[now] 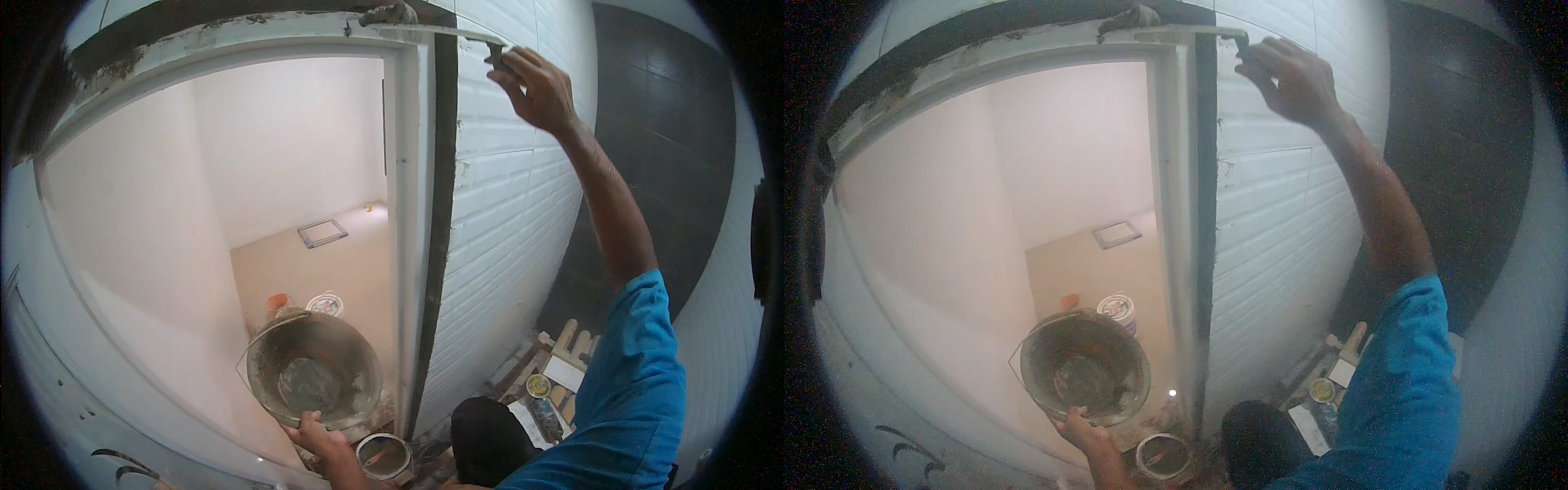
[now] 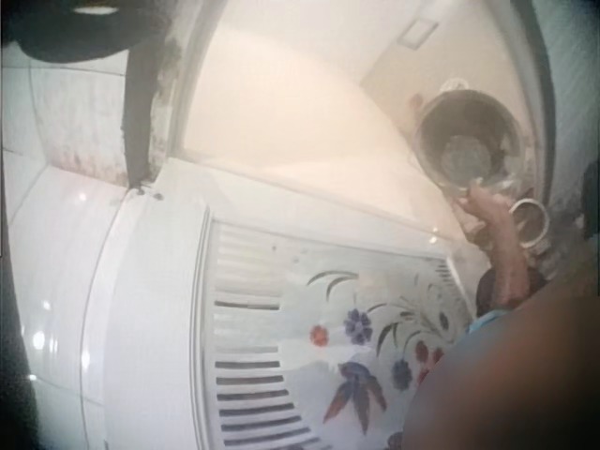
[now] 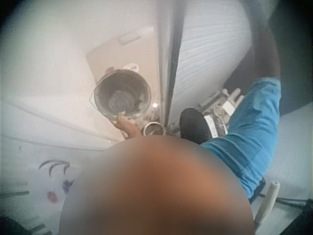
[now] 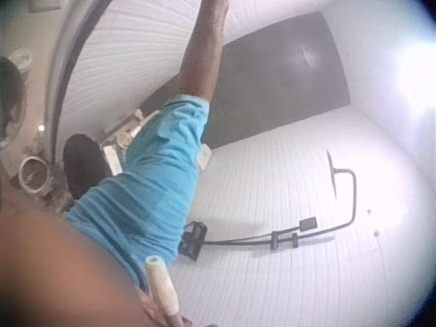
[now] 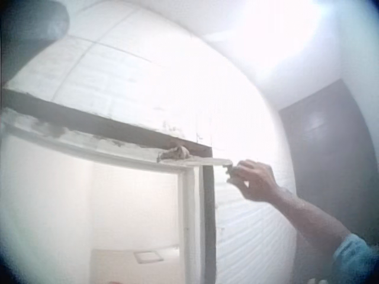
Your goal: The person applies a gray sealant to the top and side edges of a doorway frame using a trowel and a bucket. They repeatedly scoop material from the bucket and smooth it along the frame while another person stands nearby.
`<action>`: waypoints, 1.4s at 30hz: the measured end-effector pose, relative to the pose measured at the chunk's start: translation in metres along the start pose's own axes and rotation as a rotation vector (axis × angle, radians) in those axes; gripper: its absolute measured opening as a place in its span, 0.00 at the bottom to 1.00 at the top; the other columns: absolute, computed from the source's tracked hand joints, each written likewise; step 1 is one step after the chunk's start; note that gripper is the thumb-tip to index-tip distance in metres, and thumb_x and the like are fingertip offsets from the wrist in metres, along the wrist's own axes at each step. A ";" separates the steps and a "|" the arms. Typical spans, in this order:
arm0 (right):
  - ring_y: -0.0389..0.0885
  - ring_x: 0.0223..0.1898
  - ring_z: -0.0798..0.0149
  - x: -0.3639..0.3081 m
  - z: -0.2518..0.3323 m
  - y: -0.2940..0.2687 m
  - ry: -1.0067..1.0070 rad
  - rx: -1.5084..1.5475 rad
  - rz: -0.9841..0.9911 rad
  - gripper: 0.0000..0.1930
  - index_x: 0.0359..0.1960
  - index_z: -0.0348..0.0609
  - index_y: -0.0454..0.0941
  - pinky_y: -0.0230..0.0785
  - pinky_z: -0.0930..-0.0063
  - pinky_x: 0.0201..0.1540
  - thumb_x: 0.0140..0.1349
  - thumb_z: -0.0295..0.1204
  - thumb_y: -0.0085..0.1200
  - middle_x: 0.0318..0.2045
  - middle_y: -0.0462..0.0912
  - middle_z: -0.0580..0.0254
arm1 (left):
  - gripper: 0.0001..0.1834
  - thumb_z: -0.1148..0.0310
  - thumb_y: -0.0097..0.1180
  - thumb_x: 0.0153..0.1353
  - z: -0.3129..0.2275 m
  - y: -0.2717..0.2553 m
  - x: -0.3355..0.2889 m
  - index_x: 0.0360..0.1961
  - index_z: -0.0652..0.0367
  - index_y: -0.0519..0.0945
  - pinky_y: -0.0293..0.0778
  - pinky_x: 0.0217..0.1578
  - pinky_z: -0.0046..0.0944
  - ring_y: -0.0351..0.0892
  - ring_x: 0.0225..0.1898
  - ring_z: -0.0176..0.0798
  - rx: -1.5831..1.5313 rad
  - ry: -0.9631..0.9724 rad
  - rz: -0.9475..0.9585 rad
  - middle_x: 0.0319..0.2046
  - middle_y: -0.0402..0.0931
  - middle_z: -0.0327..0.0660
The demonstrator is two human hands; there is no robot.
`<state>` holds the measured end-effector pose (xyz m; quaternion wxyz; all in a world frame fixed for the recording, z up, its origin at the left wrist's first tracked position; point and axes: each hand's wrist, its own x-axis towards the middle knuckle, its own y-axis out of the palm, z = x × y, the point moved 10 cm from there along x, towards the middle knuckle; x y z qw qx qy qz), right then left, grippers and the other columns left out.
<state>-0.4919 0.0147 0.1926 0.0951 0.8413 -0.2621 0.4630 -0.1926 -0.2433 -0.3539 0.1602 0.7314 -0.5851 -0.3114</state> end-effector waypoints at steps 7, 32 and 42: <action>0.84 0.42 0.62 0.025 -0.063 0.024 -0.045 -0.144 0.242 0.11 0.45 0.51 0.83 0.79 0.63 0.43 0.71 0.41 0.54 0.40 0.84 0.67 | 0.51 0.83 0.48 0.40 0.010 0.003 0.000 0.74 0.58 0.58 0.62 0.64 0.46 0.65 0.64 0.51 0.038 0.012 0.051 0.67 0.62 0.49; 0.83 0.37 0.52 0.153 -0.027 -0.048 -0.264 -0.397 0.413 0.09 0.33 0.47 0.83 0.75 0.59 0.39 0.66 0.37 0.57 0.35 0.84 0.60 | 0.48 0.81 0.47 0.43 -0.002 0.022 0.005 0.73 0.61 0.60 0.70 0.54 0.41 0.72 0.54 0.48 0.119 -0.116 -0.022 0.60 0.70 0.50; 0.84 0.36 0.55 0.184 0.022 -0.005 -0.377 -0.822 0.481 0.15 0.39 0.52 0.83 0.78 0.59 0.37 0.69 0.47 0.50 0.33 0.84 0.62 | 0.48 0.78 0.49 0.45 0.004 0.013 0.024 0.74 0.64 0.56 0.69 0.57 0.42 0.72 0.55 0.48 0.147 -0.185 0.040 0.62 0.66 0.56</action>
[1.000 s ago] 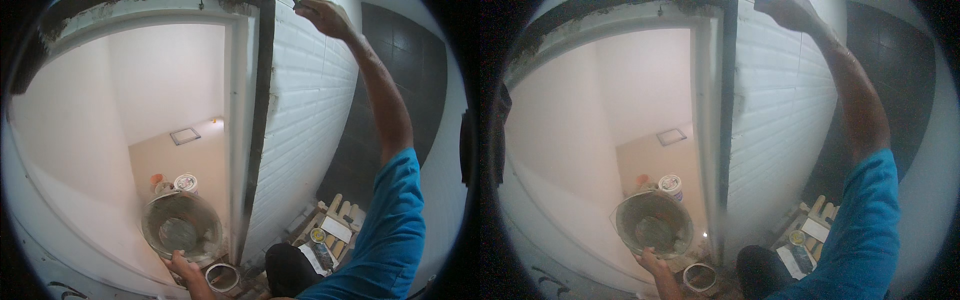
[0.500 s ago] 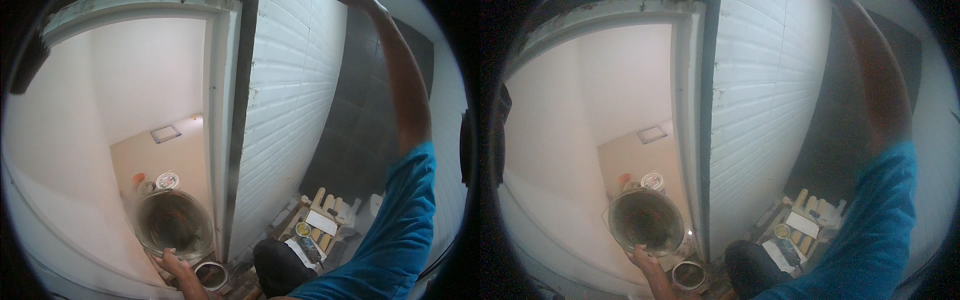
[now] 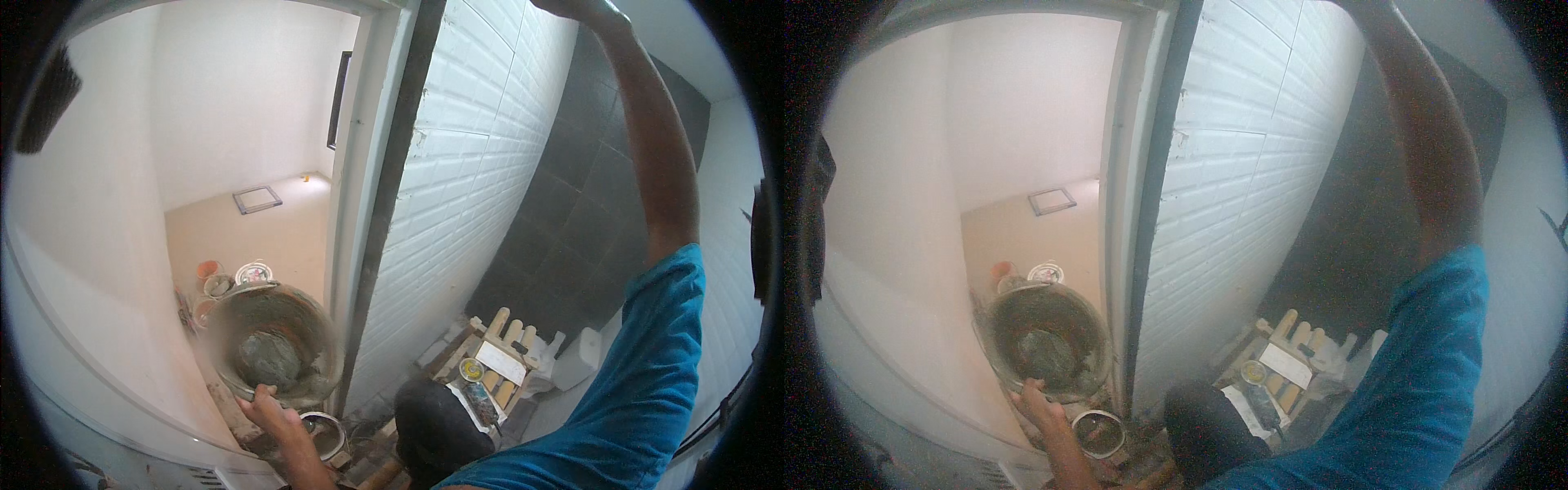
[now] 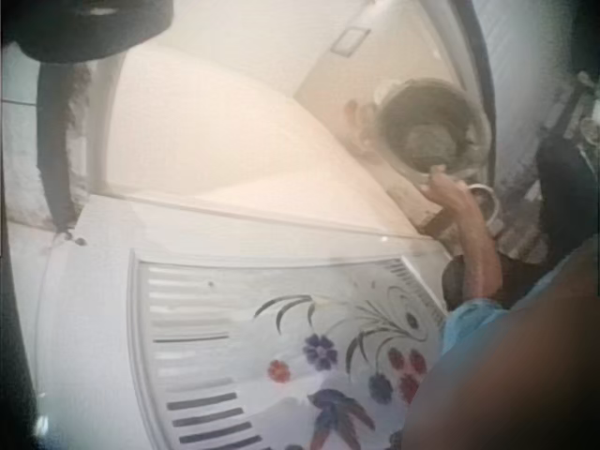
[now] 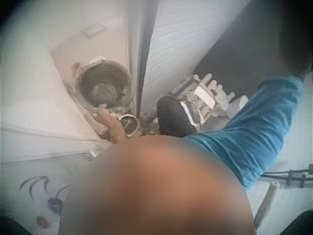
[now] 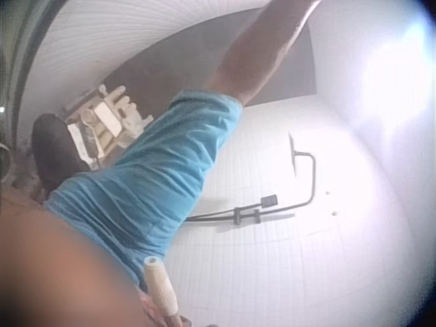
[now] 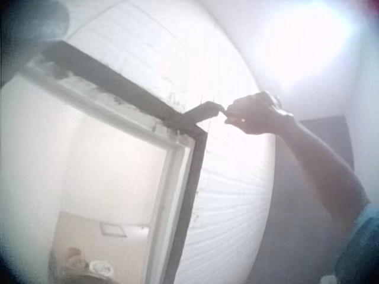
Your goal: The person applies a gray sealant to the top and side edges of a doorway frame using a trowel and a bucket. They repeatedly scoop material from the bucket and smooth it along the frame while another person stands nearby.
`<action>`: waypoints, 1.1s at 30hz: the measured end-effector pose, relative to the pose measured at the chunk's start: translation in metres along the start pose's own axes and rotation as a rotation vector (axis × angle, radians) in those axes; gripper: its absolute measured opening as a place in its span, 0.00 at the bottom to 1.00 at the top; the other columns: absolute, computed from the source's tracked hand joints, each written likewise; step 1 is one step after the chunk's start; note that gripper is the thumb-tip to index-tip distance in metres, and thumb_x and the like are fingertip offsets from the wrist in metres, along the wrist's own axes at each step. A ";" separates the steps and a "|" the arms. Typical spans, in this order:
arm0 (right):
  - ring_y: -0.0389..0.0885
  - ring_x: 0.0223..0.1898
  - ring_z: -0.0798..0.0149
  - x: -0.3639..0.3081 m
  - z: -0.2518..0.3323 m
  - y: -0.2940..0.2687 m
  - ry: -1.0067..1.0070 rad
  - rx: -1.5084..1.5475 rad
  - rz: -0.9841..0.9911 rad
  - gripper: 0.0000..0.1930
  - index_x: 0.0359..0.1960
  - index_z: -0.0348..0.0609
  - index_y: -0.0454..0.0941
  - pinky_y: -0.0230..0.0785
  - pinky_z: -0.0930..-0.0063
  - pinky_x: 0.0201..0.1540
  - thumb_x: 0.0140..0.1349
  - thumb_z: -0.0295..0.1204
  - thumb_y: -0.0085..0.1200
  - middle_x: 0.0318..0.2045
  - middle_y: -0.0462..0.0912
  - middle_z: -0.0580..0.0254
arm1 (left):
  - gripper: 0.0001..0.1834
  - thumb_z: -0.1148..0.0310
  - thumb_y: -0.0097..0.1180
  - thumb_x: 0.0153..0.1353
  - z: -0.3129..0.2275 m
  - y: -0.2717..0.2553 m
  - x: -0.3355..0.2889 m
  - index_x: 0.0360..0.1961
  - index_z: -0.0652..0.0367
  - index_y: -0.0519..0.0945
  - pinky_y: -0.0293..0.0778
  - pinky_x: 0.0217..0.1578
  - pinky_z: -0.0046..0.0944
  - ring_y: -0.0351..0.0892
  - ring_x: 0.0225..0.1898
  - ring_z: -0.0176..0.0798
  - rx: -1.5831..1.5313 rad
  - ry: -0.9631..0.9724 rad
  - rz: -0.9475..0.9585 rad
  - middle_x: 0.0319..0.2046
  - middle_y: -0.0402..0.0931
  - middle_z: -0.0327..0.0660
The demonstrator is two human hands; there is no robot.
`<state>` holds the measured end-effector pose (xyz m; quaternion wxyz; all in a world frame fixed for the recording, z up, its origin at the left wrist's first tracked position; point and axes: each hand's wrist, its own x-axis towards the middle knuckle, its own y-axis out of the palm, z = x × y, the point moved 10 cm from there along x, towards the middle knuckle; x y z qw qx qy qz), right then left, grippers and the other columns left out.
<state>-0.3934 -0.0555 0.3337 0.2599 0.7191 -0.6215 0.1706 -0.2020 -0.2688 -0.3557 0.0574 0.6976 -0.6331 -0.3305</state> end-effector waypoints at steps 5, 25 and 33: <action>0.86 0.34 0.55 0.028 0.009 -0.032 -0.058 -0.156 0.209 0.16 0.35 0.53 0.85 0.79 0.57 0.34 0.69 0.47 0.49 0.31 0.86 0.64 | 0.49 0.80 0.48 0.43 0.007 -0.002 0.018 0.74 0.62 0.57 0.65 0.63 0.43 0.70 0.61 0.50 -0.082 0.015 0.039 0.65 0.64 0.52; 0.82 0.29 0.64 0.063 -0.010 -0.072 -0.094 -0.150 0.247 0.14 0.41 0.41 0.84 0.76 0.68 0.29 0.74 0.33 0.44 0.28 0.83 0.59 | 0.50 0.80 0.49 0.40 -0.005 -0.009 0.027 0.73 0.63 0.57 0.61 0.65 0.50 0.69 0.61 0.55 0.095 0.263 0.230 0.64 0.65 0.55; 0.85 0.40 0.60 -0.055 0.038 0.059 0.242 0.912 -0.314 0.17 0.48 0.43 0.80 0.78 0.64 0.43 0.73 0.43 0.52 0.41 0.85 0.57 | 0.50 0.81 0.49 0.39 -0.014 -0.005 0.003 0.72 0.61 0.59 0.65 0.62 0.49 0.70 0.60 0.53 -0.153 -0.006 0.001 0.63 0.67 0.51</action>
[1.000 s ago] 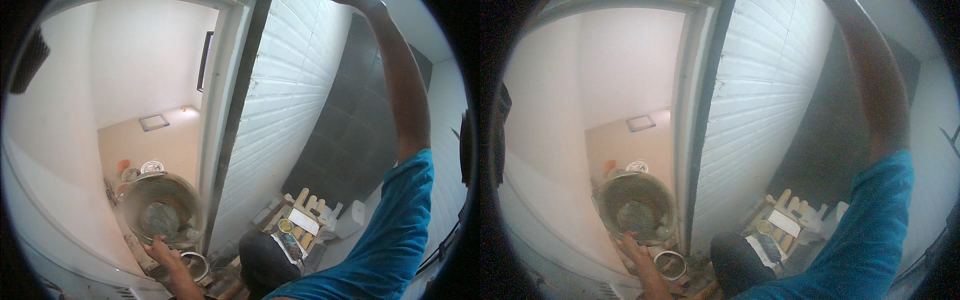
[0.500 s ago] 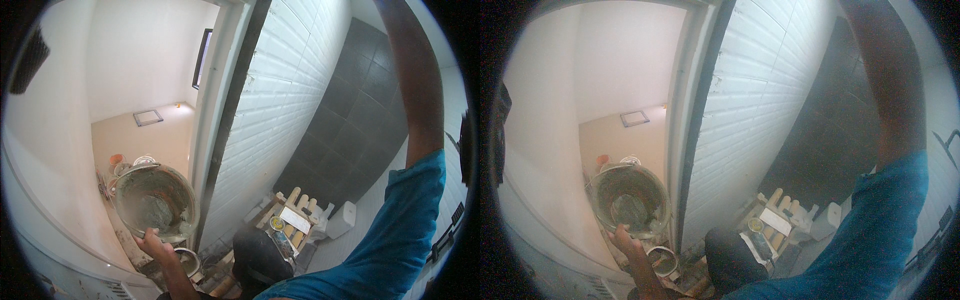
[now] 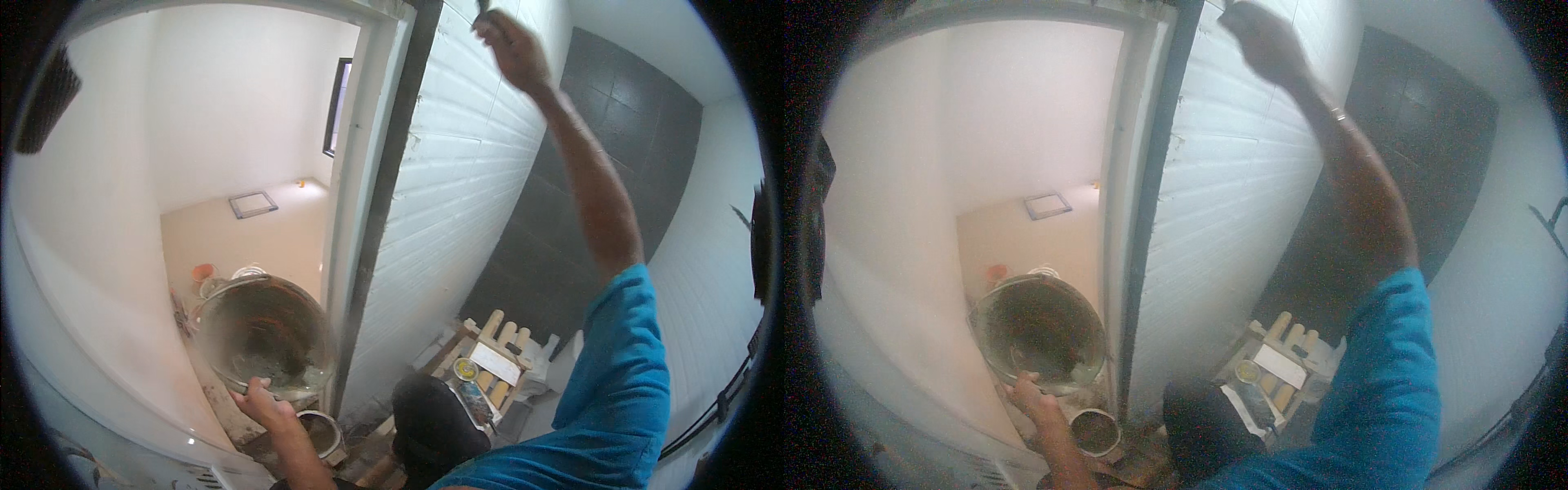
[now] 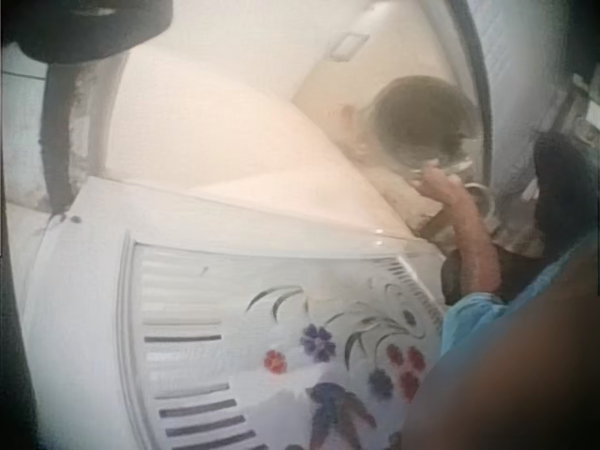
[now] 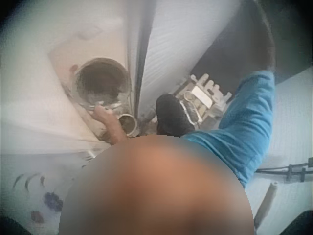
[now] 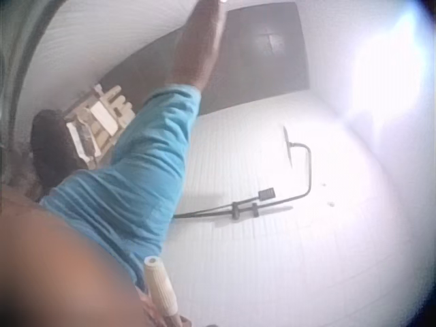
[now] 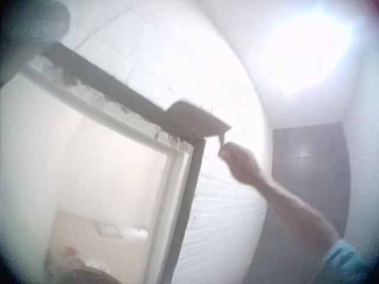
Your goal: The person applies a gray sealant to the top and side edges of a doorway frame using a trowel and a bucket. They repeatedly scoop material from the bucket and smooth it along the frame while another person stands nearby.
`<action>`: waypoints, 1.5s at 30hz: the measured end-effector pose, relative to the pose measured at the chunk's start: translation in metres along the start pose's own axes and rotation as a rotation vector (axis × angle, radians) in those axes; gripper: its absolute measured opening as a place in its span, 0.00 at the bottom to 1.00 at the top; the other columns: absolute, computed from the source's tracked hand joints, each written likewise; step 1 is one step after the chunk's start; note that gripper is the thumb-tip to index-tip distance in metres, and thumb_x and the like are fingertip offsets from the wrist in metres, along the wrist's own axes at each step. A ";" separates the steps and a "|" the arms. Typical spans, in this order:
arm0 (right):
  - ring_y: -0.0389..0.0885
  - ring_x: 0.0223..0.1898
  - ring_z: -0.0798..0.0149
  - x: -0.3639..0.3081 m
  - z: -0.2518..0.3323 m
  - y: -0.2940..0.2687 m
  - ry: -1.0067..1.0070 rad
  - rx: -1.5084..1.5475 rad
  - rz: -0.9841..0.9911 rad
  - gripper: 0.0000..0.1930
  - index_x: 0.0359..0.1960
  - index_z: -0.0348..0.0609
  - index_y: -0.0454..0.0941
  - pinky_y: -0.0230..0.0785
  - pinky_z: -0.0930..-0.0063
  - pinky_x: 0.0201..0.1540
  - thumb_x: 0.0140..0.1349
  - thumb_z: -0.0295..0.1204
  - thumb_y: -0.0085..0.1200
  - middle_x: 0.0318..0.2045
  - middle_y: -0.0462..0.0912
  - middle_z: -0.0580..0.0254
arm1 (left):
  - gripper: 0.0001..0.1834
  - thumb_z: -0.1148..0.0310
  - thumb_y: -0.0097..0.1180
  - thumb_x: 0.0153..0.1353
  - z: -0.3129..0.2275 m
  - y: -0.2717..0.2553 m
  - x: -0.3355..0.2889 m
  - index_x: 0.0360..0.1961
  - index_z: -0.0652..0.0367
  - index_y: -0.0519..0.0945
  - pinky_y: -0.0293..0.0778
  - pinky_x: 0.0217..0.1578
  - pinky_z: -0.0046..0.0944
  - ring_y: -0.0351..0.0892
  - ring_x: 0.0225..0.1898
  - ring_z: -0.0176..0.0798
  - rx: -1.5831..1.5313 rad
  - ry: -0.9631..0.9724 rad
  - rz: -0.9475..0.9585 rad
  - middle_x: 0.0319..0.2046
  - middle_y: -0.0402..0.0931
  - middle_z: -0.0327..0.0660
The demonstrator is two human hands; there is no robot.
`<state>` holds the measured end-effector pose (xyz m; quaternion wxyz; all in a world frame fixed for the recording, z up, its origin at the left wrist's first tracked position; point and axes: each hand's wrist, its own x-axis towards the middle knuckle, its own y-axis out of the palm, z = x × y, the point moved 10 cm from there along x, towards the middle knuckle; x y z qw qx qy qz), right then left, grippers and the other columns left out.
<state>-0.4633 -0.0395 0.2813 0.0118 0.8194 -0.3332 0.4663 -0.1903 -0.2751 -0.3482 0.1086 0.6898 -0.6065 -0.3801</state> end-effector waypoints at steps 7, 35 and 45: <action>0.82 0.51 0.55 -0.005 0.013 0.083 0.318 0.062 0.172 0.19 0.55 0.50 0.78 0.75 0.58 0.54 0.76 0.47 0.43 0.49 0.83 0.57 | 0.51 0.82 0.48 0.36 -0.021 -0.006 -0.012 0.72 0.60 0.60 0.67 0.60 0.51 0.71 0.59 0.54 -0.018 0.067 -0.053 0.62 0.68 0.51; 0.82 0.39 0.43 0.047 -0.006 0.064 0.205 0.125 -0.132 0.14 0.42 0.40 0.80 0.74 0.56 0.42 0.67 0.40 0.54 0.36 0.83 0.44 | 0.52 0.82 0.47 0.36 -0.015 -0.014 0.009 0.73 0.58 0.59 0.65 0.62 0.51 0.68 0.63 0.55 0.030 0.080 -0.040 0.65 0.65 0.50; 0.83 0.34 0.49 0.033 -0.026 0.025 0.281 0.163 -0.105 0.15 0.38 0.40 0.82 0.74 0.60 0.39 0.70 0.39 0.50 0.31 0.84 0.49 | 0.54 0.81 0.49 0.36 -0.013 -0.017 0.007 0.74 0.57 0.57 0.65 0.63 0.52 0.69 0.61 0.55 0.055 0.056 -0.079 0.65 0.65 0.51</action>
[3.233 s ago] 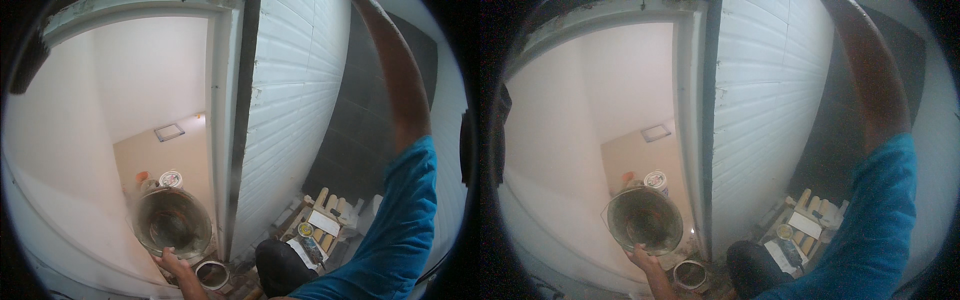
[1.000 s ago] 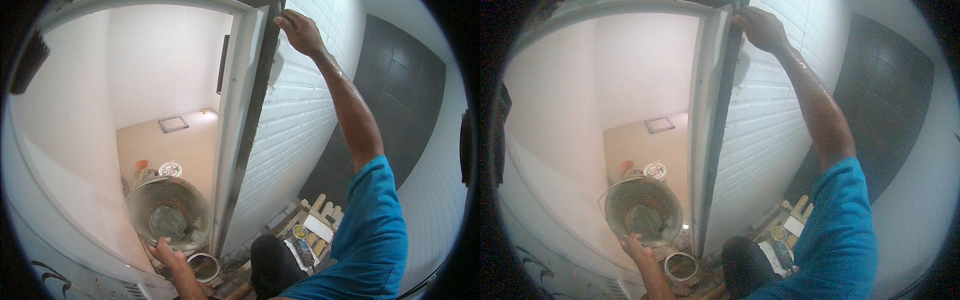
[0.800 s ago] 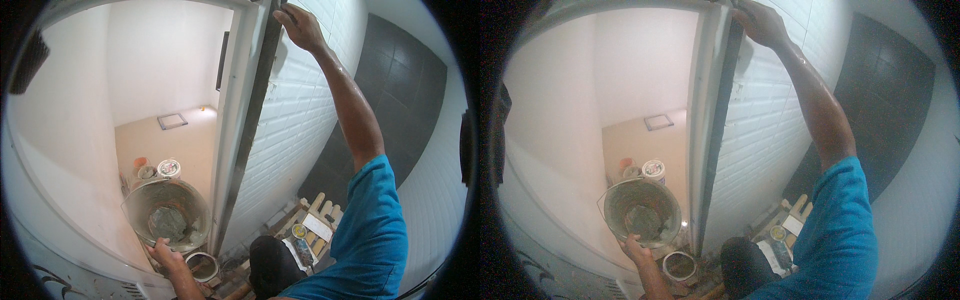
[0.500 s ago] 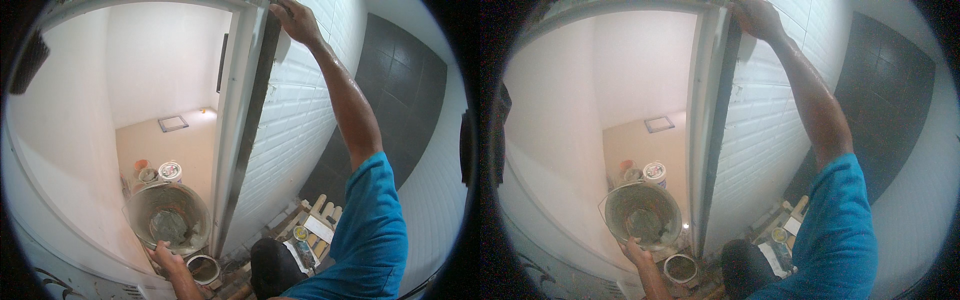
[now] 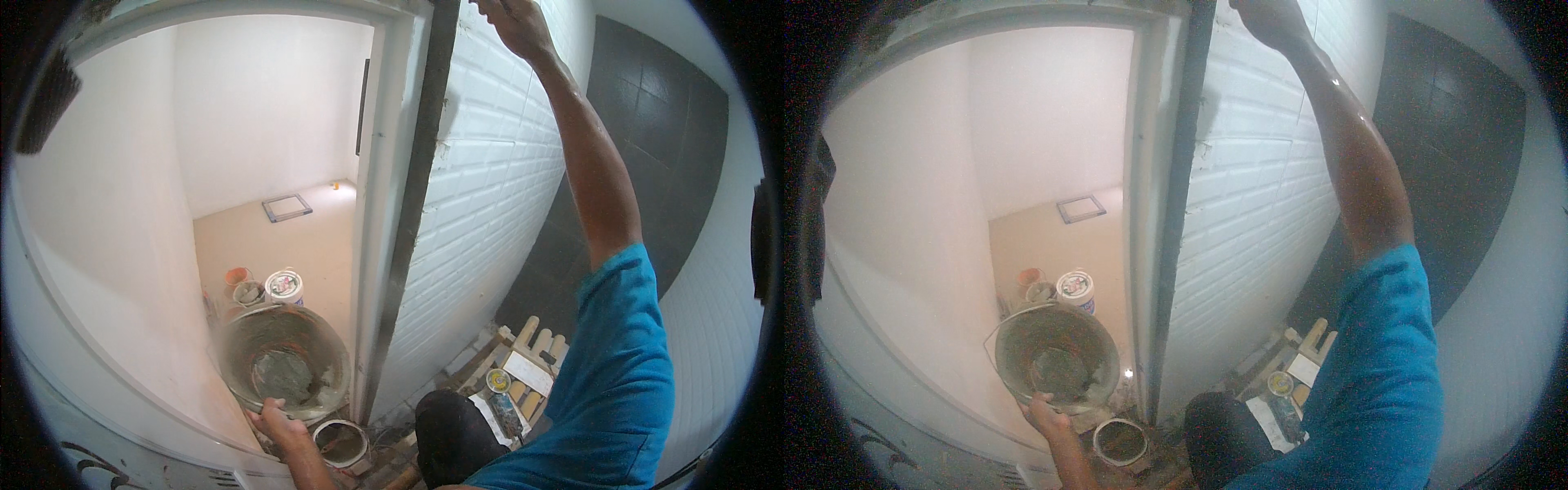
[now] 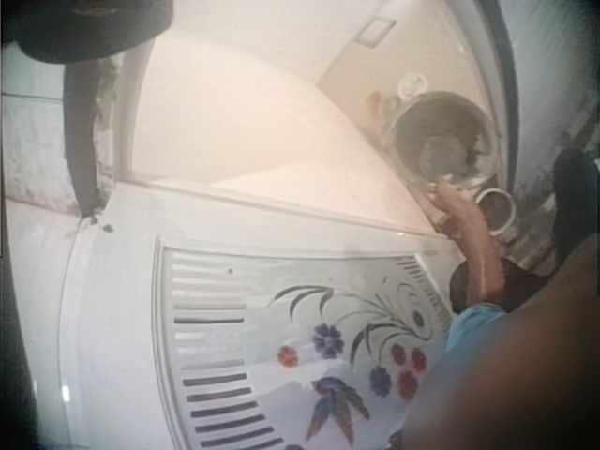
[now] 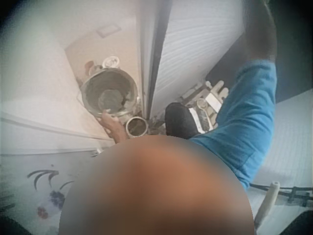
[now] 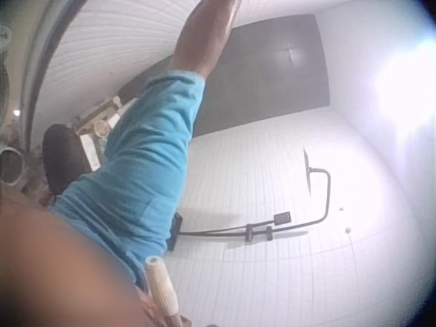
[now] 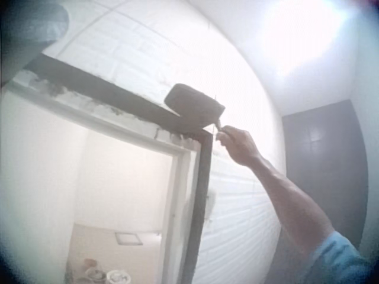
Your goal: The person applies a gray sealant to the top and side edges of a doorway frame using a trowel and a bucket. They repeatedly scoop material from the bucket and smooth it along the frame while another person stands nearby.
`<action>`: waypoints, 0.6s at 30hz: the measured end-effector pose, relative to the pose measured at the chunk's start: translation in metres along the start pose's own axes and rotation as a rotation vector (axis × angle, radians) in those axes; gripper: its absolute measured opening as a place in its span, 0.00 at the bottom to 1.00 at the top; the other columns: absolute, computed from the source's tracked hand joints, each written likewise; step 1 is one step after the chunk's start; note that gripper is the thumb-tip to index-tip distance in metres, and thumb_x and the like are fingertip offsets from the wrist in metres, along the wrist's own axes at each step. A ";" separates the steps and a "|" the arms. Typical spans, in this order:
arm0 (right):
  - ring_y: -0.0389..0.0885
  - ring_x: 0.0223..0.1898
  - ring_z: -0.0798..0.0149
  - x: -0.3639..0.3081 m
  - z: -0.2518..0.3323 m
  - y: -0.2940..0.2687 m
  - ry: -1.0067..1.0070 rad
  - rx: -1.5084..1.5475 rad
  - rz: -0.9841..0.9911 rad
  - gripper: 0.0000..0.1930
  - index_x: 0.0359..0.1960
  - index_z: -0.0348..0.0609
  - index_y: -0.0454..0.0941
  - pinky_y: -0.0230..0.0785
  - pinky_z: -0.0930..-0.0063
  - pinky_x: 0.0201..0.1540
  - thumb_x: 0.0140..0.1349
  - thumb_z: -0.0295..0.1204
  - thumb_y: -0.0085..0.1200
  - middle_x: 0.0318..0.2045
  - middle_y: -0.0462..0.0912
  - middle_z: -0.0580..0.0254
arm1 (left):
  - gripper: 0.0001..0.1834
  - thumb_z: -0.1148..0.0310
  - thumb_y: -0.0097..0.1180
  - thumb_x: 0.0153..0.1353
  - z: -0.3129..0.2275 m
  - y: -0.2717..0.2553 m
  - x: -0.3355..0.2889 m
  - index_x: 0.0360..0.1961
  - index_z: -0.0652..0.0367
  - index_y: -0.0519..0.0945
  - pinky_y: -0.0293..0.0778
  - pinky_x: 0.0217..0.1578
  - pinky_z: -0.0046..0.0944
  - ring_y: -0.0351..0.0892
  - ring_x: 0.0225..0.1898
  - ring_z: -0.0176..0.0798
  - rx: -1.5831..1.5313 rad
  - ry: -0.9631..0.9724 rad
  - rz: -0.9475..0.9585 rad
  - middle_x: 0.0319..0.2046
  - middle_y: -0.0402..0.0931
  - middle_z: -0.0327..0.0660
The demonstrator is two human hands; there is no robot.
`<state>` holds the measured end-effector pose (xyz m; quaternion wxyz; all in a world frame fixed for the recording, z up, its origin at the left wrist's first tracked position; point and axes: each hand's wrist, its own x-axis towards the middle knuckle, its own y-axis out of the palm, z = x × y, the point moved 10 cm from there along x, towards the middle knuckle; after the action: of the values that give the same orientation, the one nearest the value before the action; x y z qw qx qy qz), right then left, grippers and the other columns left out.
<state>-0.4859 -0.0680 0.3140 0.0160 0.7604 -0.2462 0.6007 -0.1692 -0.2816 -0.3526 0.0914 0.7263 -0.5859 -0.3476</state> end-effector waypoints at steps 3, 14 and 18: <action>0.82 0.33 0.48 -0.012 0.000 0.000 0.078 0.028 0.033 0.16 0.37 0.40 0.82 0.73 0.58 0.39 0.71 0.40 0.50 0.30 0.83 0.49 | 0.54 0.81 0.49 0.37 -0.001 0.004 0.000 0.74 0.58 0.56 0.65 0.62 0.52 0.70 0.60 0.55 -0.014 0.005 0.024 0.65 0.65 0.52; 0.82 0.41 0.44 0.005 0.033 0.004 -0.025 -0.222 0.121 0.19 0.38 0.42 0.83 0.73 0.54 0.46 0.70 0.45 0.49 0.37 0.85 0.46 | 0.53 0.81 0.49 0.37 -0.001 -0.001 -0.007 0.74 0.60 0.57 0.64 0.63 0.51 0.69 0.61 0.55 0.052 -0.032 -0.008 0.66 0.64 0.51; 0.83 0.43 0.44 -0.003 0.012 0.000 0.010 -0.263 0.150 0.18 0.39 0.42 0.83 0.73 0.53 0.47 0.70 0.43 0.49 0.38 0.85 0.47 | 0.53 0.82 0.49 0.36 0.001 -0.001 0.000 0.73 0.60 0.59 0.64 0.63 0.50 0.68 0.62 0.54 0.015 0.007 0.033 0.66 0.63 0.50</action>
<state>-0.4758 -0.0711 0.3077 0.0716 0.7282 -0.3789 0.5667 -0.1691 -0.2815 -0.3533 0.0939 0.7183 -0.6001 -0.3392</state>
